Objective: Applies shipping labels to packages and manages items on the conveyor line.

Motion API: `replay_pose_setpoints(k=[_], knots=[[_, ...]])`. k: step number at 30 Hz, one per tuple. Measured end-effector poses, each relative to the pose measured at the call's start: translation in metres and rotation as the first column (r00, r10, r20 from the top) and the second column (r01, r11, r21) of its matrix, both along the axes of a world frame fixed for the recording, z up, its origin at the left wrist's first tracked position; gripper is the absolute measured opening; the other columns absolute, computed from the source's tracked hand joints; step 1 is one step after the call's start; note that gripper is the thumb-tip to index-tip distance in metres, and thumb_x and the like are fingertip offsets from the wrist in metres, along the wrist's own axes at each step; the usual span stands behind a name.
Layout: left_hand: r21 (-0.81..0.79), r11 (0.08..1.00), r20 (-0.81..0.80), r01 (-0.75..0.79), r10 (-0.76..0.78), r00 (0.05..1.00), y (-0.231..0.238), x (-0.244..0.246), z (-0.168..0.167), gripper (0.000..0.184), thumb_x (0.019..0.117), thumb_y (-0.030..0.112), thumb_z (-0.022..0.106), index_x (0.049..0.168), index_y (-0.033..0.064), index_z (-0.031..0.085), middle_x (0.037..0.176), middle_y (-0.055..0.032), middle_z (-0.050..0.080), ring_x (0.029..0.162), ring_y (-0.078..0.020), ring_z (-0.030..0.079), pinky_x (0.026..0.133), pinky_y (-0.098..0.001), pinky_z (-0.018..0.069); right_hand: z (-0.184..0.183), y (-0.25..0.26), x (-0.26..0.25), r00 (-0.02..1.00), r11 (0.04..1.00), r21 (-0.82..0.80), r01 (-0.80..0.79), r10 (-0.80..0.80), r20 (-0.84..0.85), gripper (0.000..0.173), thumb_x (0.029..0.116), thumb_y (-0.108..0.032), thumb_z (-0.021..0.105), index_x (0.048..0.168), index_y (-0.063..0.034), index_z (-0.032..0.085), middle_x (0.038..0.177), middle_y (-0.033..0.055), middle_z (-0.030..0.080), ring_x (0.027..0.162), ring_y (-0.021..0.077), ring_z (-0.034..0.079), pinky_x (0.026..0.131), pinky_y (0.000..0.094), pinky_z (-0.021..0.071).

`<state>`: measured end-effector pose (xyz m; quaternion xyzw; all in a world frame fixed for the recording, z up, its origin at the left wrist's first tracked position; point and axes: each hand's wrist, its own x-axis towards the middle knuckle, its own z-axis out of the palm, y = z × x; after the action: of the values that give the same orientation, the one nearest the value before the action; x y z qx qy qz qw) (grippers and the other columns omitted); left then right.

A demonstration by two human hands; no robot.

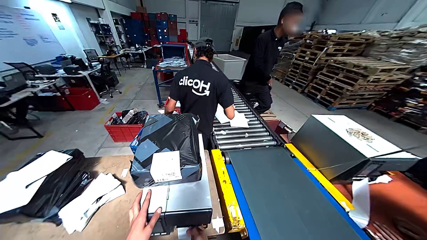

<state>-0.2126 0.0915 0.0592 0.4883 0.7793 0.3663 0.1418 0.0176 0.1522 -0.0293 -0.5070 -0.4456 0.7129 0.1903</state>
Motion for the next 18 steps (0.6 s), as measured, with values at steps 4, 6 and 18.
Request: replay_pose_setpoints(k=[4,6,18], knots=[[-0.018,0.999,0.015,-0.027,0.028,1.000,-0.001,0.001,-0.001,0.080,0.0920,0.056,0.057,0.159,0.0148,0.040,0.168,-0.0196,0.020,0.151,-0.0462,0.023,0.118,-0.0679,0.0206,-0.025,-0.006,-0.005,0.985,0.989,-0.114,0.092,-0.108,-0.134,0.047,0.1133,-0.016,0.019,0.131,0.0081,0.055,0.127,0.0251,0.061,0.095,0.0328,0.069,0.073,0.0528,0.0602],[-0.049,0.998,0.019,-0.030,0.031,0.999,-0.004,-0.001,-0.002,0.080,0.0924,0.057,0.056,0.159,0.0161,0.038,0.169,-0.0178,0.019,0.152,-0.0443,0.023,0.118,-0.0682,0.0196,-0.028,-0.010,-0.008,0.990,0.995,-0.082,0.058,-0.067,-0.122,0.038,0.1107,-0.008,0.026,0.131,0.0082,0.055,0.128,0.0241,0.060,0.091,0.0302,0.071,0.073,0.0481,0.0626],[-0.029,0.999,0.040,-0.035,0.036,0.999,-0.004,-0.004,-0.005,0.079,0.0922,0.056,0.056,0.159,0.0167,0.040,0.169,-0.0166,0.019,0.150,-0.0432,0.026,0.117,-0.0626,0.0264,-0.030,-0.012,-0.018,0.952,0.960,-0.210,0.185,-0.228,-0.204,0.058,0.1132,-0.024,0.005,0.136,0.0093,0.047,0.127,0.0273,0.062,0.099,0.0325,0.070,0.079,0.0479,0.0593]])
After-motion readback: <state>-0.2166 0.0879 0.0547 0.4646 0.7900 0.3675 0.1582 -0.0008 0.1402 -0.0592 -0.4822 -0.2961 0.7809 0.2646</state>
